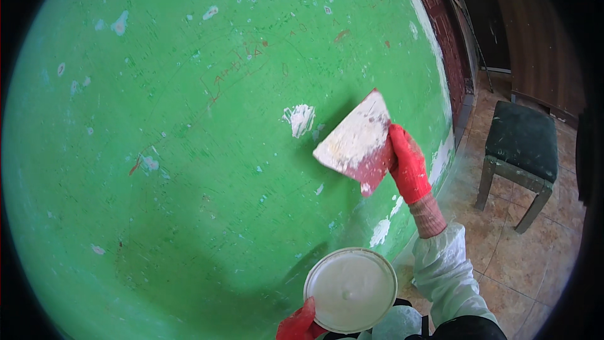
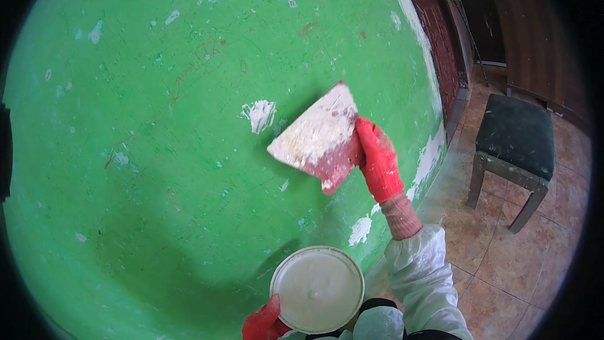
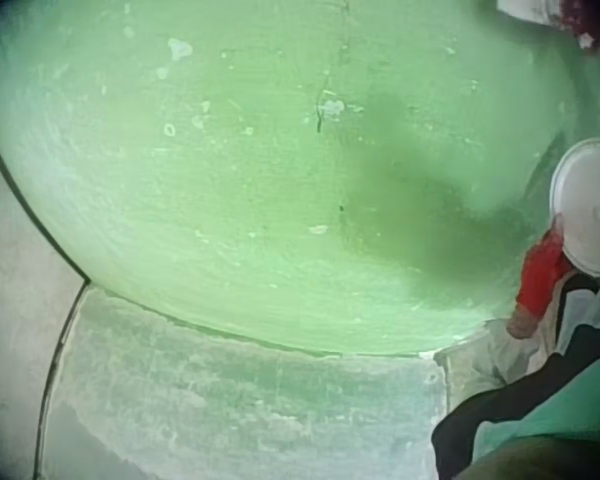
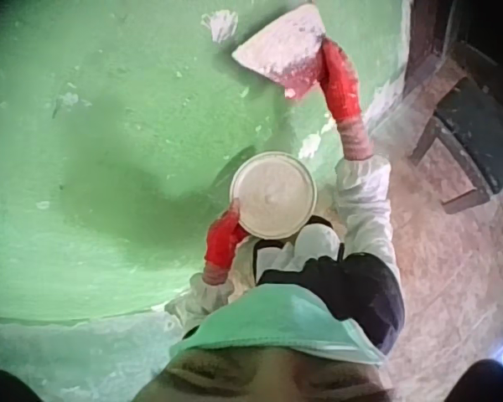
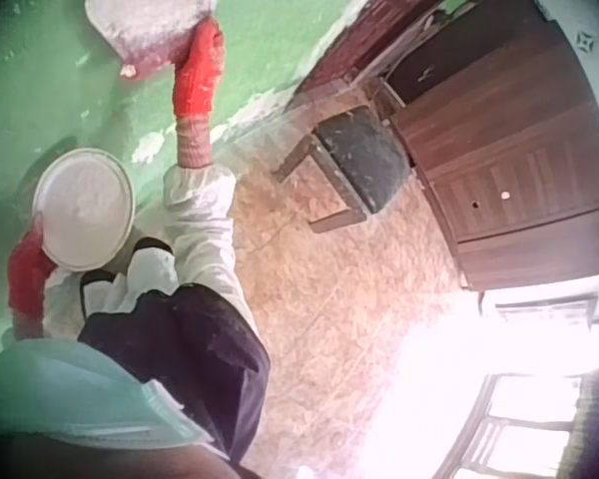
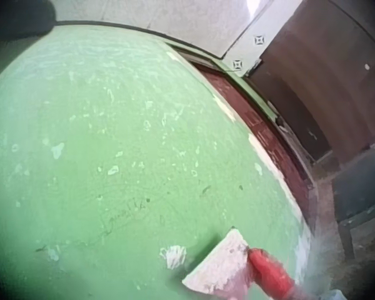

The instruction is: The person applies wall putty onto a green wall using a putty knife, scoops more compound from a container, and smooths it onto lower sections of the wall.

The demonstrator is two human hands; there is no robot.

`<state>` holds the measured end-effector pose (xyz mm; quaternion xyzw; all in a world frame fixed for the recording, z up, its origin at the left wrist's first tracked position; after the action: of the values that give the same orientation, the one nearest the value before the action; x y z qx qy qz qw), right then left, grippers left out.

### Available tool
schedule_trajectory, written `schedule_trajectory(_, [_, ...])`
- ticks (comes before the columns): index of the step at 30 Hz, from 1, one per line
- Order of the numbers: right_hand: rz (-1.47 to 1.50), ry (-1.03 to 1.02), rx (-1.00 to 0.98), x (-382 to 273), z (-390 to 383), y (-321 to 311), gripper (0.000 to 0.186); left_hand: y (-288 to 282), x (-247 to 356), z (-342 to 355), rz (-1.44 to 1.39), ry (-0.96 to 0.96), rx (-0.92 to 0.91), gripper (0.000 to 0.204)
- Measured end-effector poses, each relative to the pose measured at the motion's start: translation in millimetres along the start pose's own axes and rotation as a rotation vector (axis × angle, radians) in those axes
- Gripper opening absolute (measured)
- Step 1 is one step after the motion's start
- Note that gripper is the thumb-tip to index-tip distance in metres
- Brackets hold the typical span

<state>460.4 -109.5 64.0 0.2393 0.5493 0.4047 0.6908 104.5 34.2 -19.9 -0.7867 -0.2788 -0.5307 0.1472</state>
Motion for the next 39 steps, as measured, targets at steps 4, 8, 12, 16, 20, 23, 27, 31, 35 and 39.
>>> schedule_trajectory(4, [-0.124, 0.005, -0.049, 10, -19, 5, 0.041, 0, 5, -3, 0.056, 0.049, 0.013, 0.047])
schedule_trajectory(8, [-0.332, -0.195, -0.062, -14, -26, 19, 0.04, -2, 3, -1, -0.012, 0.04, 0.013, 0.046])
schedule_trajectory(12, [-0.332, -0.142, -0.061, -20, -15, 19, 0.04, -10, -4, -1, -0.004, 0.049, 0.0, 0.047])
schedule_trajectory(16, [-0.058, 0.06, -0.119, -18, -19, 1, 0.038, -8, 9, -11, 0.283, 0.301, -0.03, 0.048])
schedule_trajectory(20, [0.135, 0.258, -0.063, -15, -39, -18, 0.048, -11, -11, -7, -0.022, 0.038, 0.013, 0.046])
schedule_trajectory(23, [-0.18, 0.419, 0.032, -16, -57, -44, 0.052, -15, -15, 2, -0.099, 0.014, -0.008, 0.044])
schedule_trajectory(27, [-0.189, 0.523, 0.231, 8, -89, -96, 0.05, -26, -19, 24, 0.018, 0.002, 0.072, 0.053])
schedule_trajectory(31, [0.232, 0.607, 0.311, 51, -137, -196, 0.039, -20, -18, 38, -0.042, 0.062, 0.021, 0.05])
schedule_trajectory(35, [0.5, 0.68, 0.143, 74, -184, -294, 0.032, -16, -28, 48, -0.115, 0.011, 0.02, 0.049])
schedule_trajectory(39, [0.498, 0.51, 0.224, 54, -204, -316, 0.03, -10, -25, 34, -0.145, 0.049, -0.036, 0.045])
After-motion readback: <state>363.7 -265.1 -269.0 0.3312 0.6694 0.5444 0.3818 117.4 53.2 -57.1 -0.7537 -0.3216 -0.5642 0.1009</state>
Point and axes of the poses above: each hand's wrist, its own z-axis towards the middle knuckle, its own y-axis out of the palm, x = y × z, the point moved 8 cm from there along z, towards the middle knuckle, and after that the axes turned 6 degrees about z, right-handed, at the moved point
